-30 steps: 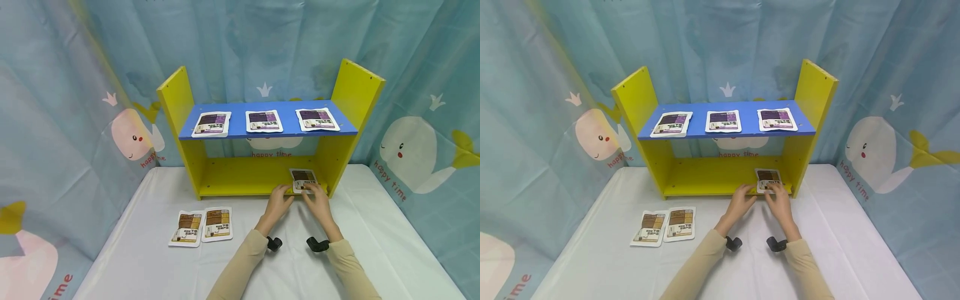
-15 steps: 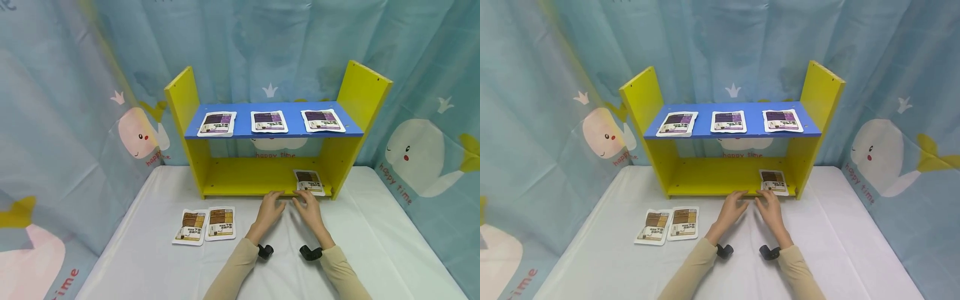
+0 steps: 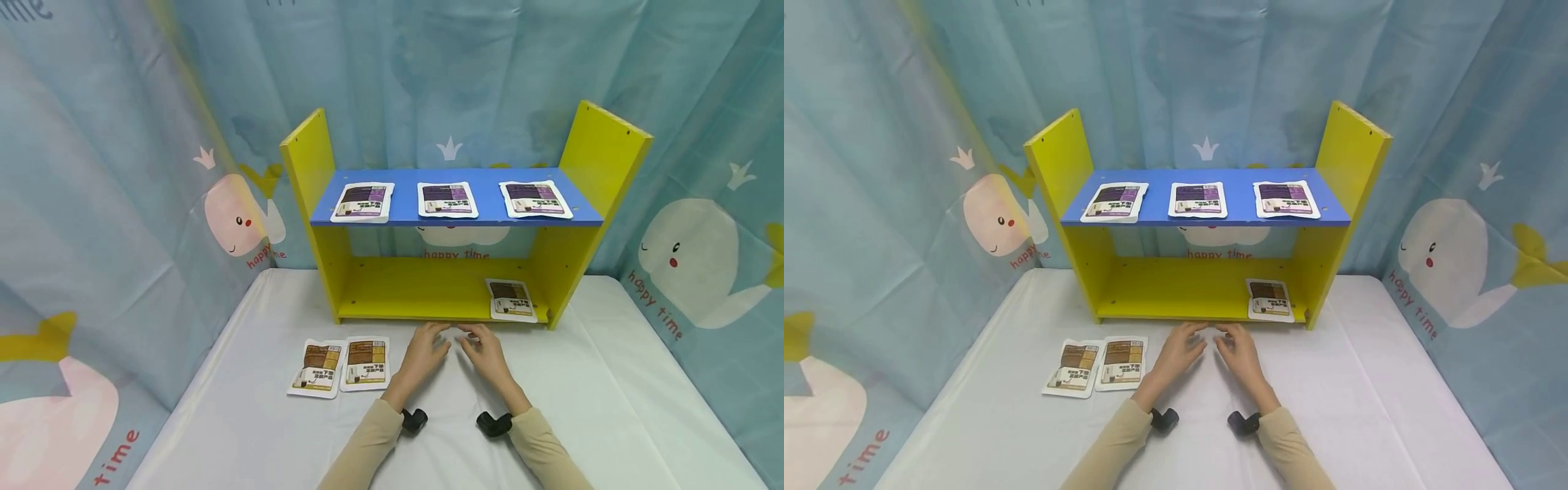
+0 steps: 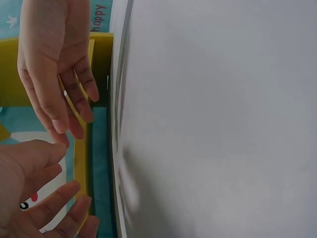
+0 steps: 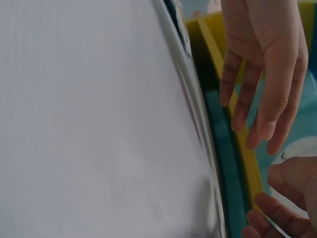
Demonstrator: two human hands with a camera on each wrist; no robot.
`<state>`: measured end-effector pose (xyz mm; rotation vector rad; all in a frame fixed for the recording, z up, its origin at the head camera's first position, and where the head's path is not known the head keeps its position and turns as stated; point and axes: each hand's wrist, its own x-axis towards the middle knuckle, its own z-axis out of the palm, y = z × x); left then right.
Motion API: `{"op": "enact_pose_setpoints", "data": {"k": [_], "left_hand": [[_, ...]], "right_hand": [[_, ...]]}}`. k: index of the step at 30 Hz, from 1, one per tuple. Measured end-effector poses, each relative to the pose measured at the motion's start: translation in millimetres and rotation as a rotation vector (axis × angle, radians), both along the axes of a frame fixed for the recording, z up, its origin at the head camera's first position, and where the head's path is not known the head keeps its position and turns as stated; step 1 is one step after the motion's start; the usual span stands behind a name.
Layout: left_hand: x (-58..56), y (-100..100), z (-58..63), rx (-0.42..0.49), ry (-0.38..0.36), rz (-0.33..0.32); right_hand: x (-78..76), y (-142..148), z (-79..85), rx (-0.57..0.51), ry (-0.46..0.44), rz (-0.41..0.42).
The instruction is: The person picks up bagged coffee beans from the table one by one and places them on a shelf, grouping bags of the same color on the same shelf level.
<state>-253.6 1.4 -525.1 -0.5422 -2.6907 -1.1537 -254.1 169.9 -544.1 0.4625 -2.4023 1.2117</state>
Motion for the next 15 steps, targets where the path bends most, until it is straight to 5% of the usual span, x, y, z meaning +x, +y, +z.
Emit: {"op": "enact_pose_setpoints", "data": {"k": [15], "left_hand": [[11.4,-38.8,4.2,-0.063,-0.02,0.018]], "right_hand": [[5.0,-31.8,-2.7,0.023,-0.096,0.082]]}}
